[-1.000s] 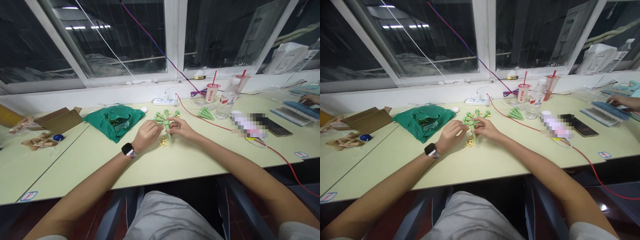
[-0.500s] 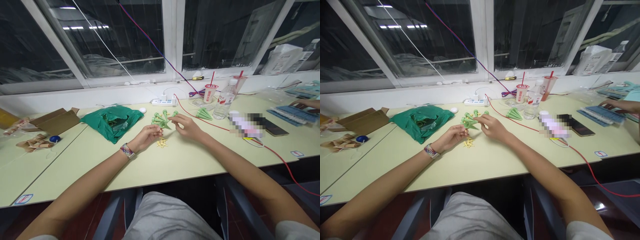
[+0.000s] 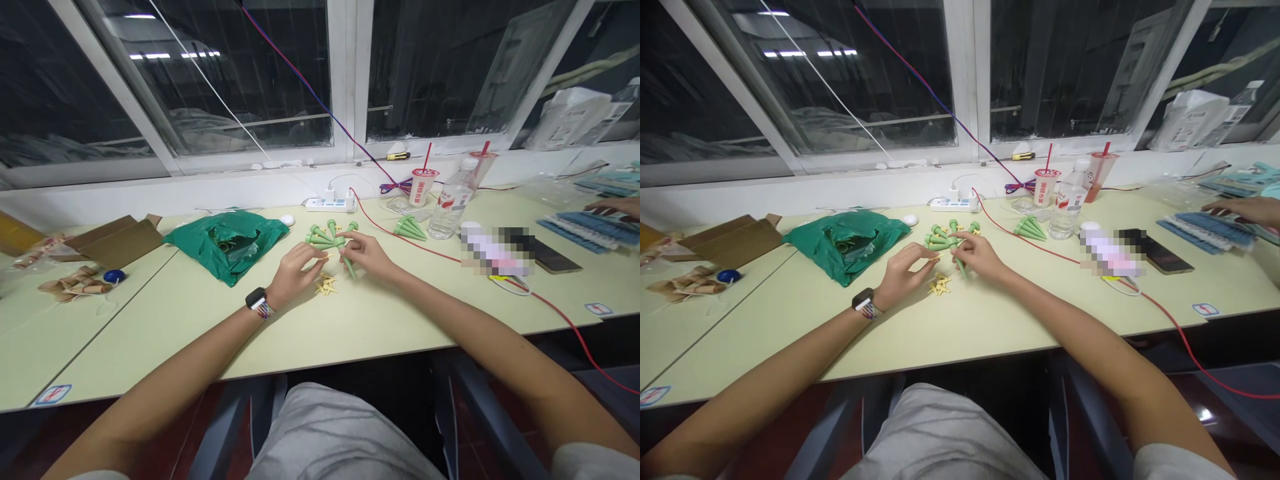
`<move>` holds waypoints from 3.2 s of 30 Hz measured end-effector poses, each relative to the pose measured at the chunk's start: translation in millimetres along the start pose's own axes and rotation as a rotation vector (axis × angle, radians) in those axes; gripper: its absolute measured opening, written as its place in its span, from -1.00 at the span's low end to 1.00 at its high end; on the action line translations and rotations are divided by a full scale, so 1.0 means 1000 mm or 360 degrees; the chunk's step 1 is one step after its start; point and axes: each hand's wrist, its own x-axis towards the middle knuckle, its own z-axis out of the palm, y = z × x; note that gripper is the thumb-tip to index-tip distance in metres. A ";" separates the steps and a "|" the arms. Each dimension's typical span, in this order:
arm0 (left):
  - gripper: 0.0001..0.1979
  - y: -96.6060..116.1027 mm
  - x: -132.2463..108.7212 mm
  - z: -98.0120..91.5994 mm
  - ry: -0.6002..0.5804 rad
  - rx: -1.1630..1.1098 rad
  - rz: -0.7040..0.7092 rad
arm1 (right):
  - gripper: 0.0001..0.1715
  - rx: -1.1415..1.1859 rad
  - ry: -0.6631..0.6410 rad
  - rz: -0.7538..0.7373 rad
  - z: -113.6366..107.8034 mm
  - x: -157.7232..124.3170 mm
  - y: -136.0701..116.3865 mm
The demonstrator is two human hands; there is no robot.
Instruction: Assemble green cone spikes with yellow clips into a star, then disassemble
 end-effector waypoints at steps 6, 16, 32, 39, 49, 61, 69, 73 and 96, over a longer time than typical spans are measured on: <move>-0.78 -0.010 0.000 -0.008 -0.0231 0.0194 0.0069 | -0.38 -0.1273 0.0354 -0.0077 -0.057 0.000 0.005; -0.80 -0.023 0.003 -0.003 -0.0490 0.0122 -0.0083 | -0.72 -0.2369 0.0320 0.0471 -0.129 -0.008 -0.012; -0.83 -0.023 0.002 -0.001 -0.0525 0.0154 -0.0078 | -0.70 -0.2383 0.0363 0.0604 -0.136 -0.009 0.003; -0.82 -0.022 0.003 -0.001 -0.0534 0.0177 -0.0059 | -0.70 -0.2389 0.0377 0.0553 -0.135 -0.009 0.008; -0.79 -0.021 0.003 -0.001 -0.0543 0.0178 -0.0051 | -0.66 -0.2314 0.0443 0.0484 -0.133 -0.008 0.017; -0.75 -0.017 0.002 -0.002 -0.0589 0.0246 -0.0066 | -0.66 -0.2191 0.0589 0.0273 -0.127 -0.006 0.024; -0.72 -0.023 0.001 0.000 -0.0595 0.0195 -0.0015 | -0.58 -0.1958 0.0243 -0.0179 -0.065 0.014 0.029; -0.66 -0.024 0.000 0.000 -0.0614 0.0155 -0.0020 | -0.44 -0.2104 -0.0089 -0.0382 -0.043 0.040 0.037; -0.78 -0.021 0.000 -0.001 -0.0613 0.0186 0.0006 | -0.80 -0.1766 0.0394 -0.0267 -0.025 0.027 0.018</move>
